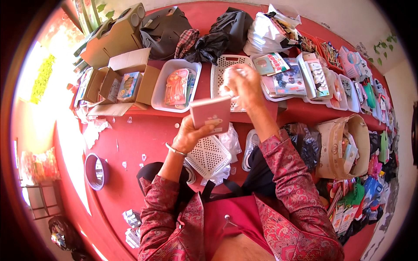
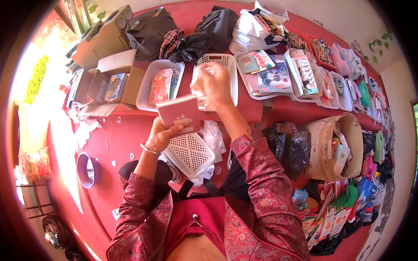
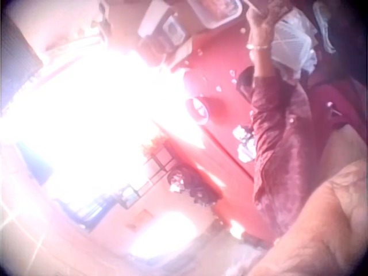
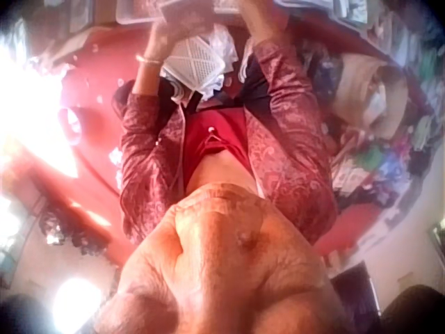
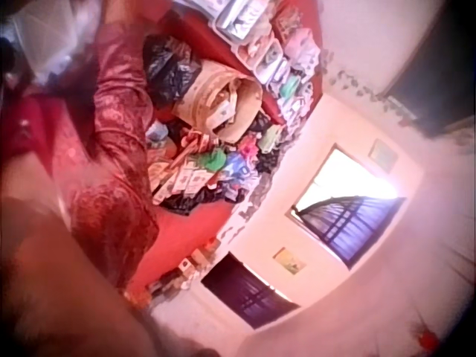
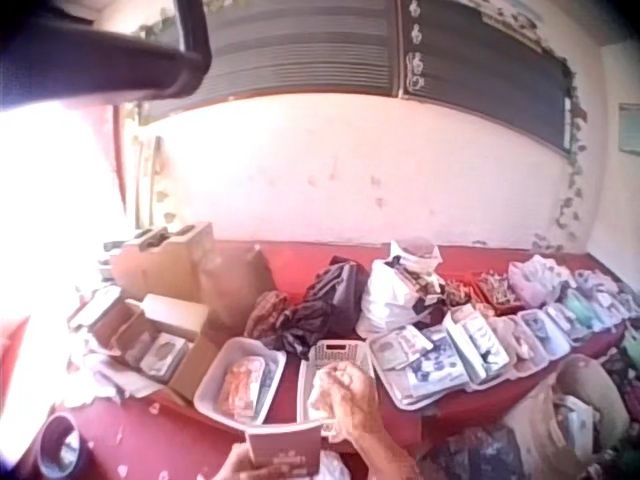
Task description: The person sits on a red floor surrounded by boxes and plastic baskets, picking up small books and booklets one by one. They wipe the covers with a white cloth, flip through the pages, and place the items into a white basket.
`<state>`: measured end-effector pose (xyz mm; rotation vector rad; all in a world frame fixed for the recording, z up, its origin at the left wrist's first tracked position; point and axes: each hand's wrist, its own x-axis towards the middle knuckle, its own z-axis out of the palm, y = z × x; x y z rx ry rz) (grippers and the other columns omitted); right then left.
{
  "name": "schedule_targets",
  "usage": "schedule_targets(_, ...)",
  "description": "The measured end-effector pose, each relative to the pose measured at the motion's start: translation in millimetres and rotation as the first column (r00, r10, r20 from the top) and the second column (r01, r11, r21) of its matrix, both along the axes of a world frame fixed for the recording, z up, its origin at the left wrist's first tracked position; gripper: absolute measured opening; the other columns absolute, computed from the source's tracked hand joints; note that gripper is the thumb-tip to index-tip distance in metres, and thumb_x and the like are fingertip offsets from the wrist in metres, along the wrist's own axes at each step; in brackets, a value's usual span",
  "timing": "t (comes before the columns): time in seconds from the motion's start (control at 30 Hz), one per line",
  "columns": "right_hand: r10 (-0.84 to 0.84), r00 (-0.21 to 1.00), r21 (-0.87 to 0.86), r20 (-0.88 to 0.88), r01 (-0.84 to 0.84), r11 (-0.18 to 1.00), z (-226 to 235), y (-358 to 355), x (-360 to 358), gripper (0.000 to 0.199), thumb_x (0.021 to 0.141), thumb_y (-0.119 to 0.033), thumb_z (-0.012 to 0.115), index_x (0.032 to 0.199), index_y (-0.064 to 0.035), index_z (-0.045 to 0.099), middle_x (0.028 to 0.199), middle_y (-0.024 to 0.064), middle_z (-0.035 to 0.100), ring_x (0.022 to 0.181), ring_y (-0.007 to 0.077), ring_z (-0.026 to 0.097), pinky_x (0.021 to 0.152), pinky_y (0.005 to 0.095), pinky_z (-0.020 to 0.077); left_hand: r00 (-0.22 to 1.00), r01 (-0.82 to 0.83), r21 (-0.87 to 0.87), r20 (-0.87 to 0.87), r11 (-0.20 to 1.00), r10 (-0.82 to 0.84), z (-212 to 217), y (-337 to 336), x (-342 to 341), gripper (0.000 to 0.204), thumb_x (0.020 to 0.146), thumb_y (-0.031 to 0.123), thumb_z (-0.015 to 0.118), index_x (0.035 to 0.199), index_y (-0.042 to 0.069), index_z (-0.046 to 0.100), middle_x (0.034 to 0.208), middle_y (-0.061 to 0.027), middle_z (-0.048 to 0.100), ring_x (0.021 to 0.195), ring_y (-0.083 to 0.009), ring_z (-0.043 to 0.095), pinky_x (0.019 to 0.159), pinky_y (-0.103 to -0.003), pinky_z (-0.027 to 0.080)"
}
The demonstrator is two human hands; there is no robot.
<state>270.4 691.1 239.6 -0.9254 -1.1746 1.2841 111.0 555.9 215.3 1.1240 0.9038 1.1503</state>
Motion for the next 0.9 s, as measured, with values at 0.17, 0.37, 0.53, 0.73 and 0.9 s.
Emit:
schedule_targets(0.17,0.136,0.991,0.069,-0.005,-0.135,0.988,45,-31,7,0.009,0.080,-0.009,0.058,0.085,-0.0016,0.058,0.070,0.0051,0.057,0.058,0.0112,0.056,0.050,0.0245,0.0458,0.726,-0.239,0.427,-0.518,0.872,0.453,2,6,15,0.021,0.077,0.005,0.060,0.097,0.001,0.060,0.072,-0.0106,0.063,0.066,-0.0112,0.060,0.061,-0.027,0.046)
schedule_targets(0.37,-0.048,0.867,0.591,0.496,-0.297,0.750,22,-36,-15,0.008,0.074,-0.010,0.059,0.080,-0.0043,0.058,0.080,0.0126,0.056,0.078,0.0298,0.057,0.069,0.0369,0.0457,0.700,-0.302,0.327,-0.562,0.895,0.441,-5,2,14,0.026,0.076,0.003,0.060,0.102,0.003,0.060,0.070,-0.0133,0.061,0.065,-0.0135,0.060,0.060,-0.028,0.046)
schedule_targets(0.53,-0.519,0.680,0.648,0.518,0.085,0.757,-8,8,24,0.011,0.074,-0.009,0.060,0.082,-0.0025,0.055,0.075,0.0137,0.057,0.072,0.0307,0.058,0.066,0.0389,0.0449,0.851,-0.365,0.279,-0.287,0.888,0.440,-8,1,8,0.025,0.080,0.001,0.058,0.105,0.000,0.059,0.082,-0.0049,0.065,0.075,-0.0089,0.057,0.067,-0.024,0.046)
schedule_targets(0.73,0.126,0.981,-0.183,-0.147,-0.152,0.971,5,5,31,0.014,0.082,-0.014,0.060,0.084,0.0002,0.058,0.069,0.0062,0.060,0.055,0.0111,0.057,0.048,0.0230,0.0477,0.939,-0.220,-0.077,0.254,0.972,0.233,-1,1,5,0.026,0.082,0.004,0.058,0.106,-0.004,0.054,0.100,-0.0106,0.061,0.088,-0.0168,0.060,0.079,-0.031,0.050)
schedule_targets(0.9,0.124,0.954,-0.114,-0.275,-0.160,0.981,17,-12,10,0.013,0.083,-0.013,0.058,0.089,-0.0012,0.057,0.076,0.0059,0.058,0.062,0.0122,0.057,0.050,0.0288,0.0541,0.537,0.015,-0.422,0.768,0.906,0.349,-33,5,-2,0.029,0.086,0.021,0.057,0.108,0.002,0.052,0.099,-0.0094,0.062,0.090,-0.0222,0.061,0.081,-0.039,0.050)
